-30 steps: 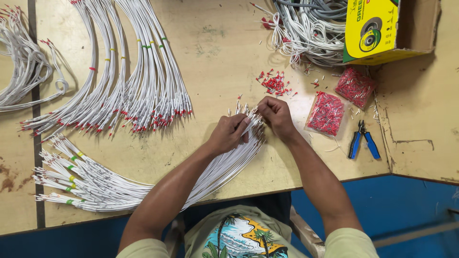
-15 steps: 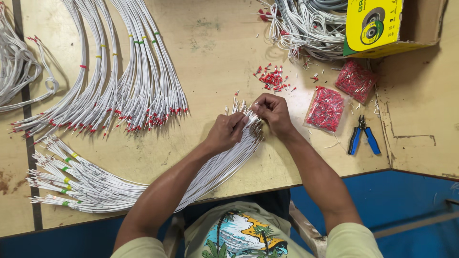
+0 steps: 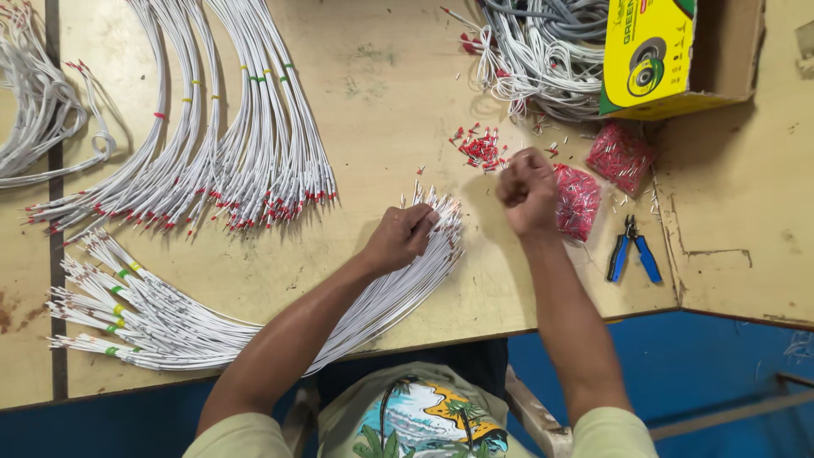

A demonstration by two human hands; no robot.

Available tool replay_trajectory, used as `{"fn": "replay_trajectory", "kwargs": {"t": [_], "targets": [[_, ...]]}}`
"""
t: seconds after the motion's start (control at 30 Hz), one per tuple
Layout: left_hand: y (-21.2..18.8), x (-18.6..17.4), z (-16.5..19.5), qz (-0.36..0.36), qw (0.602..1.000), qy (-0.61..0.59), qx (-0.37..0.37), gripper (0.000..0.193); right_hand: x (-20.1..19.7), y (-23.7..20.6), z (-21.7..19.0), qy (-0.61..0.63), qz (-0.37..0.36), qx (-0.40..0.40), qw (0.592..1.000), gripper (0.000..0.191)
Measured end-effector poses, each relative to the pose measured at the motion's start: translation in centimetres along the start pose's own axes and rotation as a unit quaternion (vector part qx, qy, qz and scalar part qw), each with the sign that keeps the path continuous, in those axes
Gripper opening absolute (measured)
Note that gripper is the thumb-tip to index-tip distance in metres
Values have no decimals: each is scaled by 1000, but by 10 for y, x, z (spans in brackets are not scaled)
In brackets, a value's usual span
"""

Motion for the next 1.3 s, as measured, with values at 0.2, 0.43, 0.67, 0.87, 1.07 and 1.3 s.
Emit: {"fn": "replay_trajectory", "kwargs": {"t": [0.2,0.43,0.67,0.87,1.07,1.3], "targets": [[1,-1,4,-18,998,-43,-29,31,30,-16,41,8,-144,81,986,21],[2,-1,4,-55,990,-103,-79,32,28,-13,34,-132,-68,63,987,33],[2,-3,5,-54,986,-133,-86,33,27,-17,44,-286,-97,52,952,32],[2,0,6,-58,987,-121,-84,32,39,-21,42,-319,-151,-2,936,23],[2,3,8,-65,993,-63,-78,29,34,-22,49,-348,-127,35,928,20],[3,4,13,-69,995,-15,-75,27,21,-18,55,-314,-127,20,941,11]]}}
Point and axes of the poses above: each hand's wrist, its own y-axis towards the middle knuckle, its own x-axis out of the palm, z = x × y, the point moved 7 cm from there along y, towards the middle knuckle, and after that the axes turned 5 degrees about z, right-handed, at the moved point
